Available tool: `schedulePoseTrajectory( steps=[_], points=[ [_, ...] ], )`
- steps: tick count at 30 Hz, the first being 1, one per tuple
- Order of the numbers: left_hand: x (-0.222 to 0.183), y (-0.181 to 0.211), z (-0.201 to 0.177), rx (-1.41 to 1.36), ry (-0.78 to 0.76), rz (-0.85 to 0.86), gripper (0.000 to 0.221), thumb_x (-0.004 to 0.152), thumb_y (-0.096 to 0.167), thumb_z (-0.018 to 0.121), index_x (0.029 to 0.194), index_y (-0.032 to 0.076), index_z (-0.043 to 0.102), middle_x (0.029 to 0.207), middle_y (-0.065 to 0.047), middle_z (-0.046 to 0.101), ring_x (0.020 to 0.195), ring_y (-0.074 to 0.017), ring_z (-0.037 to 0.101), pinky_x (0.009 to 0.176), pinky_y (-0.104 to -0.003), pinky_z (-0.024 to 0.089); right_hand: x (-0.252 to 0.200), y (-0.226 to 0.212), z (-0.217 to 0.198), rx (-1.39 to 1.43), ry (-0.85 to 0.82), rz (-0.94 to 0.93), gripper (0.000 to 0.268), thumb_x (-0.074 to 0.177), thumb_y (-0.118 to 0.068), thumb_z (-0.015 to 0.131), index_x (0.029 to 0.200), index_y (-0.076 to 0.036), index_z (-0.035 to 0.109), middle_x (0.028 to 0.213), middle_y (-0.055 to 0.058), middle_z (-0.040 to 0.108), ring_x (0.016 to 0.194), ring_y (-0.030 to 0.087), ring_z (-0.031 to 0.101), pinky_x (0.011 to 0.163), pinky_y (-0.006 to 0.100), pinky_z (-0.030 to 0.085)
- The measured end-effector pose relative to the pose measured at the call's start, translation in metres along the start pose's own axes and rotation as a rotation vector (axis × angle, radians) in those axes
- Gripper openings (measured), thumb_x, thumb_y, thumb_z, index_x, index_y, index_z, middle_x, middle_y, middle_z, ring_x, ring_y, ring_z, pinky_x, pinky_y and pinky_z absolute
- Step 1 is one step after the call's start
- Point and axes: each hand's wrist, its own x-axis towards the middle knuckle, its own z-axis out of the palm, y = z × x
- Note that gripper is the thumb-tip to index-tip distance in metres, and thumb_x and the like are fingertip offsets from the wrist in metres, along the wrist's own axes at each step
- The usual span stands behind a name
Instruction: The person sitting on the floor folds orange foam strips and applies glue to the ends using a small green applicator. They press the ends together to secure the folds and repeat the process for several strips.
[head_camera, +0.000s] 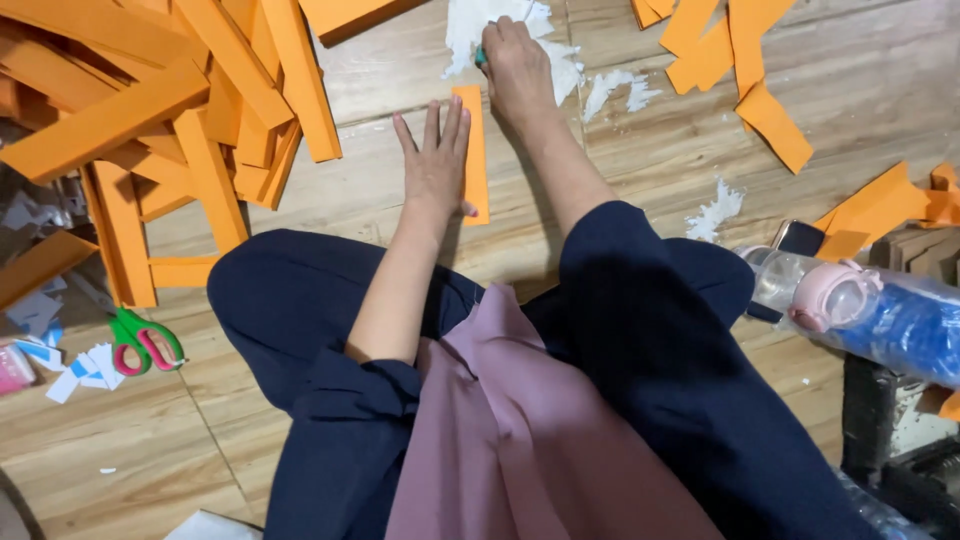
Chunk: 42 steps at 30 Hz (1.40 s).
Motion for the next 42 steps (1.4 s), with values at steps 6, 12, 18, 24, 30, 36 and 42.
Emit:
schedulePoseTrajectory(
  steps=[6, 12, 18, 24, 30, 36, 42],
  points=[
    [0.003, 0.002, 0.006, 0.049, -0.017, -0.011, 0.135, 0.043, 0.074, 0.064, 0.143, 0.013, -0.004, 0.148, -0.004, -0.012, 0.135, -0.0288, -0.01, 0.1, -0.067, 0.005, -0.036, -0.013, -0.018, 0.224, -0.032, -0.089, 0.009, 0.084, -0.01, 0.056, 0.081, -0.003, 0.051, 0.078, 0.011, 0.047, 0.069, 0.029, 0.048, 0.047, 0.041, 0.04],
    [0.006, 0.002, 0.003, 0.017, -0.059, 0.001, 0.137, 0.042, 0.072, 0.066, 0.142, 0.014, -0.006, 0.148, -0.005, -0.014, 0.136, -0.0288, -0.009, 0.099, -0.068, 0.002, -0.088, -0.045, -0.06, 0.313, -0.249, -0.128, 0.015, 0.087, -0.01, 0.049, 0.076, -0.001, 0.043, 0.073, 0.016, 0.045, 0.064, 0.034, 0.046, 0.049, 0.044, 0.036],
    [0.005, 0.005, 0.0, 0.058, -0.071, -0.023, 0.136, 0.042, 0.076, 0.061, 0.142, 0.014, -0.007, 0.148, -0.005, -0.014, 0.137, -0.0279, -0.007, 0.099, -0.068, -0.001, -0.141, -0.065, -0.074, 0.367, -0.353, -0.201, 0.007, 0.082, -0.003, 0.05, 0.078, 0.001, 0.045, 0.076, 0.016, 0.044, 0.071, 0.033, 0.046, 0.057, 0.042, 0.04],
    [-0.001, 0.006, -0.012, 0.07, -0.122, -0.039, 0.136, 0.044, 0.075, 0.063, 0.141, 0.015, -0.01, 0.148, -0.003, -0.016, 0.137, -0.0304, -0.007, 0.098, -0.069, -0.002, -0.164, -0.063, -0.074, 0.347, -0.525, -0.206, 0.009, 0.081, -0.01, 0.049, 0.077, -0.003, 0.045, 0.076, 0.013, 0.046, 0.069, 0.033, 0.05, 0.054, 0.044, 0.042],
    [0.005, 0.004, 0.0, 0.035, -0.067, -0.026, 0.138, 0.04, 0.075, 0.064, 0.142, 0.015, -0.007, 0.148, -0.004, -0.014, 0.137, -0.0298, -0.005, 0.099, -0.067, -0.001, -0.142, -0.065, -0.085, 0.385, -0.26, -0.165, 0.006, 0.085, -0.006, 0.051, 0.088, -0.001, 0.051, 0.077, 0.013, 0.046, 0.07, 0.029, 0.048, 0.057, 0.039, 0.041],
    [0.003, 0.0, -0.001, 0.004, -0.053, 0.021, 0.136, 0.044, 0.074, 0.063, 0.142, 0.012, -0.006, 0.147, -0.008, -0.015, 0.136, -0.0317, -0.008, 0.1, -0.066, 0.001, -0.106, -0.057, -0.061, -0.002, -0.001, -0.408, 0.013, 0.075, 0.012, 0.054, 0.076, 0.0, 0.048, 0.067, 0.009, 0.041, 0.058, 0.022, 0.04, 0.043, 0.031, 0.035],
    [0.005, -0.001, 0.007, -0.005, 0.001, 0.028, 0.135, 0.042, 0.071, 0.066, 0.143, 0.012, -0.001, 0.148, -0.008, -0.012, 0.135, -0.0328, -0.007, 0.101, -0.066, 0.005, -0.047, -0.042, -0.052, 0.497, -0.476, 0.276, 0.03, 0.094, -0.021, 0.02, 0.07, -0.008, 0.032, 0.068, 0.008, 0.039, 0.063, 0.021, 0.031, 0.059, 0.035, 0.03]
  ],
)
